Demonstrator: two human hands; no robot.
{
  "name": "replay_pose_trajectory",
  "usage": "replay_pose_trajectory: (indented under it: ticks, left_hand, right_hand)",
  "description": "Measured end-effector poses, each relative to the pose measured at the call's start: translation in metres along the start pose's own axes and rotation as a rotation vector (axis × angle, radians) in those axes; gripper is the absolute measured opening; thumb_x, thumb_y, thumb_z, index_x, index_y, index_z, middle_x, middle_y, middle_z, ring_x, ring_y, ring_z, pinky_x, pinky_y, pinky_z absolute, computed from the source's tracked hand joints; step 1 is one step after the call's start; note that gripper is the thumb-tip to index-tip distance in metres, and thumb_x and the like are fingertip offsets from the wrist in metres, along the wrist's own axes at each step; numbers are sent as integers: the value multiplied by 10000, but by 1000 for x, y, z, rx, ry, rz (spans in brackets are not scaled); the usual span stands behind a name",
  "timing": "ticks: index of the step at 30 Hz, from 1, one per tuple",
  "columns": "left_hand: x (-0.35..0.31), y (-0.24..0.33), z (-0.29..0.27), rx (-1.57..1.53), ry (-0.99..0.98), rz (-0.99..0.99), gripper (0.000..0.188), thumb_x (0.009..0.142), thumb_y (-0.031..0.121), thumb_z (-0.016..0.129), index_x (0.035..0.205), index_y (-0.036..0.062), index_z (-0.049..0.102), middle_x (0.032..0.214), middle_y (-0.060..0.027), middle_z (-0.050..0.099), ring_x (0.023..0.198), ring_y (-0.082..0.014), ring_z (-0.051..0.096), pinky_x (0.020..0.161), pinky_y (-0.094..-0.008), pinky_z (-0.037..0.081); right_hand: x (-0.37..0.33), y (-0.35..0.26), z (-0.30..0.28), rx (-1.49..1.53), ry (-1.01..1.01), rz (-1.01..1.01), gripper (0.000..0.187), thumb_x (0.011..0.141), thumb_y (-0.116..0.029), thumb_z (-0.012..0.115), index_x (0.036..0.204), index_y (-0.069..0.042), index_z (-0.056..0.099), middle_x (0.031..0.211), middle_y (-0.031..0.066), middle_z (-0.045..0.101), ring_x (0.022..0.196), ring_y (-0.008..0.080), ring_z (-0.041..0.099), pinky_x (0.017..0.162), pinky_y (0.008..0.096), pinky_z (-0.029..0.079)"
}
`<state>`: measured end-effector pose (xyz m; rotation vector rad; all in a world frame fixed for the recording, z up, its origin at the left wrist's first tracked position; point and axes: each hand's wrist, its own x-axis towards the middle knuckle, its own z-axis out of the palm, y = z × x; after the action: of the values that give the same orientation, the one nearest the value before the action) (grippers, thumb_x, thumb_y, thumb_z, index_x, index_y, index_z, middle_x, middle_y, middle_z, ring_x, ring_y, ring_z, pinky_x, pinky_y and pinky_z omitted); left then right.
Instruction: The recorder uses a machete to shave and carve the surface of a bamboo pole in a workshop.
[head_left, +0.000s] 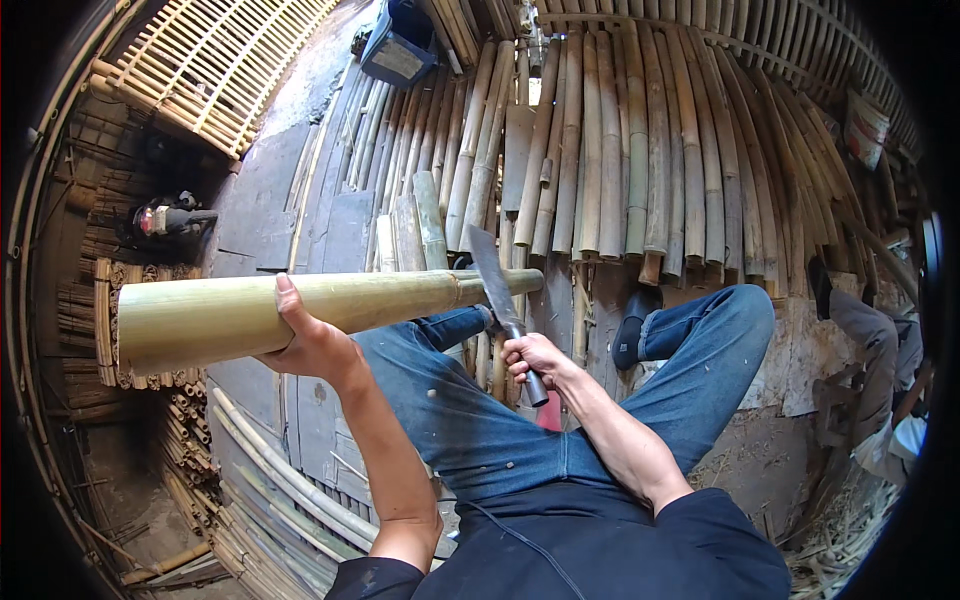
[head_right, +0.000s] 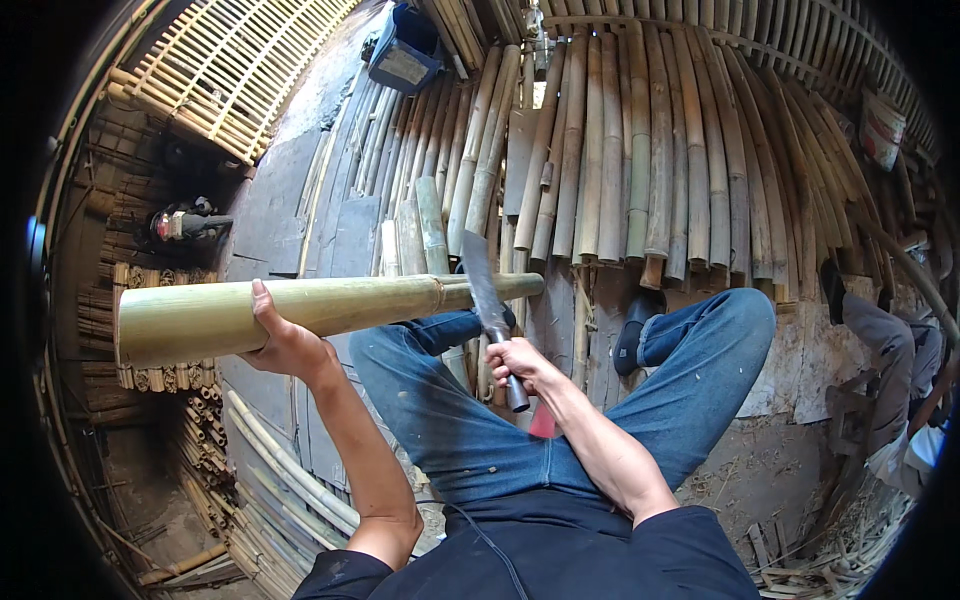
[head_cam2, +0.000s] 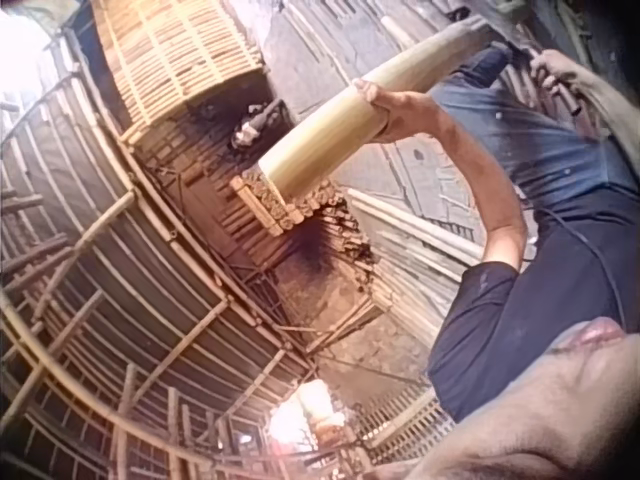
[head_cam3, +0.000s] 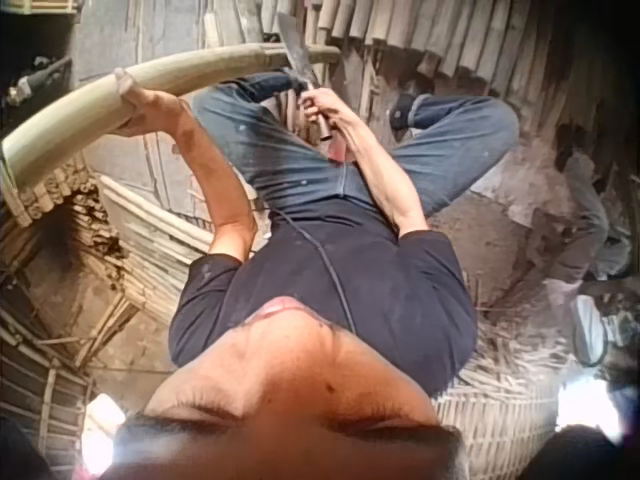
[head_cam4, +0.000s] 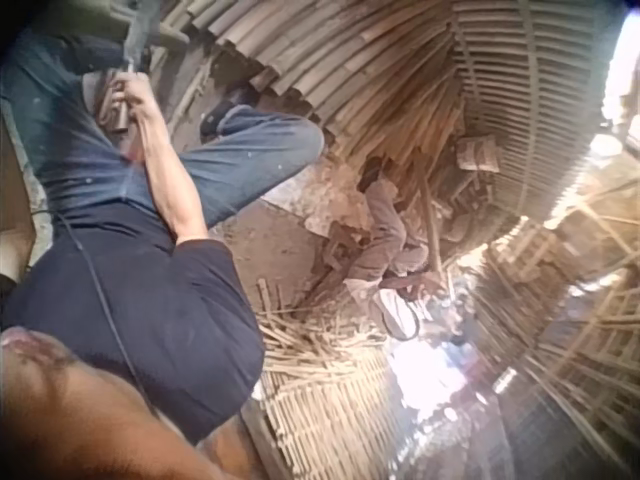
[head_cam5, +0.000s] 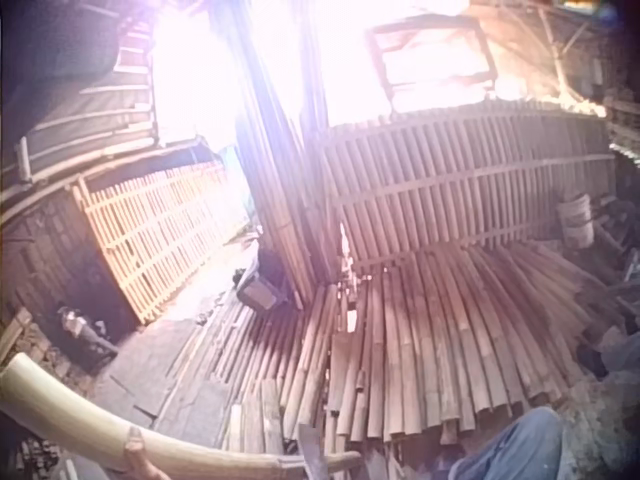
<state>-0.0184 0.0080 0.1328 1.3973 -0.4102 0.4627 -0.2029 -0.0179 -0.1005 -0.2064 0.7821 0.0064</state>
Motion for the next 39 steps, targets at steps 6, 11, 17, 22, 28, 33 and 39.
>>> replay_pose_trajectory:
  ticks: [6, 11, 17, 22, 28, 33, 39]
  left_hand:
    - [0, -1, -2, 12, -12, 36, 652, 791, 186, 779, 1289, -78, 451, 1234, -182, 541, 1037, -245, 602, 882, -376, 548]
    - [-2, -1, -3, -34, -24, -13, 640, 795, 175, 775, 1287, -69, 447, 1235, -178, 533, 1041, -245, 594, 888, -377, 544]
    - [-7, 4, -2, -61, -33, 16, 621, 794, 176, 772, 1270, -71, 459, 1220, -170, 539, 1029, -241, 596, 878, -378, 543]
    - [-3, 3, 3, -37, -53, 26, 650, 796, 211, 796, 1271, -75, 456, 1192, -172, 550, 985, -244, 609, 855, -369, 551]
    - [-2, -3, -1, -15, -18, 29, 657, 787, 205, 798, 1269, -82, 456, 1183, -173, 557, 978, -241, 610, 847, -362, 554]
    - [0, -10, -8, -94, -77, 35, 607, 778, 184, 773, 1238, -84, 481, 1149, -166, 567, 957, -235, 612, 819, -358, 560]
    - [12, -24, -22, -270, -341, -51, 522, 816, 208, 664, 1218, -89, 515, 1107, -182, 582, 916, -254, 633, 777, -394, 580]
  right_hand:
    - [-17, 5, 14, -1, -97, 24, 123, 863, -56, 615, 801, -65, 509, 620, -32, 469, 419, 52, 413, 389, 258, 382]
    - [-51, 10, 53, -261, -331, -160, 154, 864, -105, 642, 804, -72, 504, 619, -26, 454, 418, 64, 415, 383, 263, 385]
    - [-9, -2, 1, -33, 35, 25, 132, 854, -54, 617, 793, -78, 502, 600, -39, 450, 424, 48, 415, 389, 250, 379]
    - [-9, 9, -4, 59, 18, 21, 137, 851, -49, 617, 764, -69, 513, 606, -31, 470, 423, 53, 427, 393, 266, 394]
    - [-51, 31, 64, -384, -154, -235, 149, 849, -103, 637, 777, -64, 512, 611, 4, 499, 427, 82, 465, 387, 290, 411]
    - [-25, 19, 40, -245, -33, -174, 161, 867, -102, 618, 760, -65, 503, 620, 13, 511, 433, 88, 471, 385, 290, 410]
    - [8, 7, -10, 69, 227, 27, 191, 844, -21, 602, 736, -90, 460, 595, -24, 451, 416, 60, 416, 382, 266, 380]
